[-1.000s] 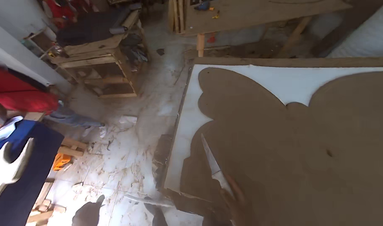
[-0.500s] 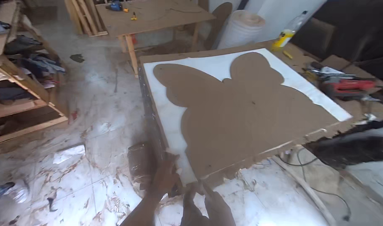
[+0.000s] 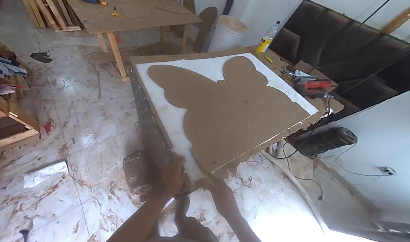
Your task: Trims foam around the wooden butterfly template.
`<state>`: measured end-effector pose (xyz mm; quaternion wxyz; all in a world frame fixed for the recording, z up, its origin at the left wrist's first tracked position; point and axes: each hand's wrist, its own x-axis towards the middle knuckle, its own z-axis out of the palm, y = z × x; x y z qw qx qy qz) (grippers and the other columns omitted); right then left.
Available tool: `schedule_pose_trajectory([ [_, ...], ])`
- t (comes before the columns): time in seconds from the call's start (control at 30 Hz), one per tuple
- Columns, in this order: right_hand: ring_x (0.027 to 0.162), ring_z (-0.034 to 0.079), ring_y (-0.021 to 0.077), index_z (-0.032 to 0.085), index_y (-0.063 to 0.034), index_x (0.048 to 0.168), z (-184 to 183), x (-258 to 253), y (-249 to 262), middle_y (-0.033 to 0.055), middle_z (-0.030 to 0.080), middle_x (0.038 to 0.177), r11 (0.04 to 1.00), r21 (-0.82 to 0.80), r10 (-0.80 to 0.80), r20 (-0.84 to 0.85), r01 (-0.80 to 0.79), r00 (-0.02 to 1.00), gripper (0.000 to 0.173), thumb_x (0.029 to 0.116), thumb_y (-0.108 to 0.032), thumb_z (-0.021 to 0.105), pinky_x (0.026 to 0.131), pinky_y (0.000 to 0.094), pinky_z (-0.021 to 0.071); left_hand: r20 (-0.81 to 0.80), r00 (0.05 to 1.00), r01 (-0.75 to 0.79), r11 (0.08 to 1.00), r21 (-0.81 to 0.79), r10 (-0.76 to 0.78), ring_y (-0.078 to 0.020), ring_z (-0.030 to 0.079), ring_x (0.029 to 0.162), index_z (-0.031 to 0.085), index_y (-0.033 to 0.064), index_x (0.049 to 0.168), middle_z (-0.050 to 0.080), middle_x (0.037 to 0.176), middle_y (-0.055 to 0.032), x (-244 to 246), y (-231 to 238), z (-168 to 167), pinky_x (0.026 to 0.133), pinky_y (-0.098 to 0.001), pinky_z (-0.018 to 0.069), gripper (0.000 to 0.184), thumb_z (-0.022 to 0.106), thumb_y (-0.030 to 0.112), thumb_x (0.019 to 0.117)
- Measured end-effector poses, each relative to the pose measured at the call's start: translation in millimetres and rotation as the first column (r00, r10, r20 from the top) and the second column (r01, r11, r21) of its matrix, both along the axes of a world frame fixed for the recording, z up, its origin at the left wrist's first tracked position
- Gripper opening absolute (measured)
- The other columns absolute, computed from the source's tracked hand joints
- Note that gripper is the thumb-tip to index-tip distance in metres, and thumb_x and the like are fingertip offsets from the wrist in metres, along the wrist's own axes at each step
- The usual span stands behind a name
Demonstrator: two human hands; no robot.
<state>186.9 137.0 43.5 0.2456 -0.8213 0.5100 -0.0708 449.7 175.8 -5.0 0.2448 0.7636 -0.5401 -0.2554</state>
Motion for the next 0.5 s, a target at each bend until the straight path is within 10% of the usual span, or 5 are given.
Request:
schedule_pose_trajectory([
  [0.3,0.103,0.068,0.0164,0.052,-0.0445,0.148,-11,34,-17,-0.0002,0.068,0.119,0.999,0.044,-0.029,-0.038,0.030,0.999,0.046,0.1034,-0.035,0.053,0.089,0.0470,0.0596,-0.076,0.996,-0.041,0.999,-0.031,0.038,-0.0141,0.065,0.119,0.038,0.0278,0.156,0.063,0.138,0.0093,1,-6,14,0.097,-0.0482,0.0573,0.076,0.072,0.028,0.0883],
  [0.5,0.093,0.070,0.0205,0.046,-0.0479,0.151,10,-64,52,0.0030,0.069,0.114,0.997,0.071,-0.018,-0.135,0.028,0.991,0.056,0.1017,-0.024,0.053,0.079,0.0490,0.0611,-0.068,0.997,-0.026,1.000,-0.001,0.025,-0.0200,0.067,0.115,0.054,0.0296,0.147,0.066,0.135,0.0020,9,-4,14,0.095,-0.0535,0.0570,0.047,0.060,0.029,0.1001],
])
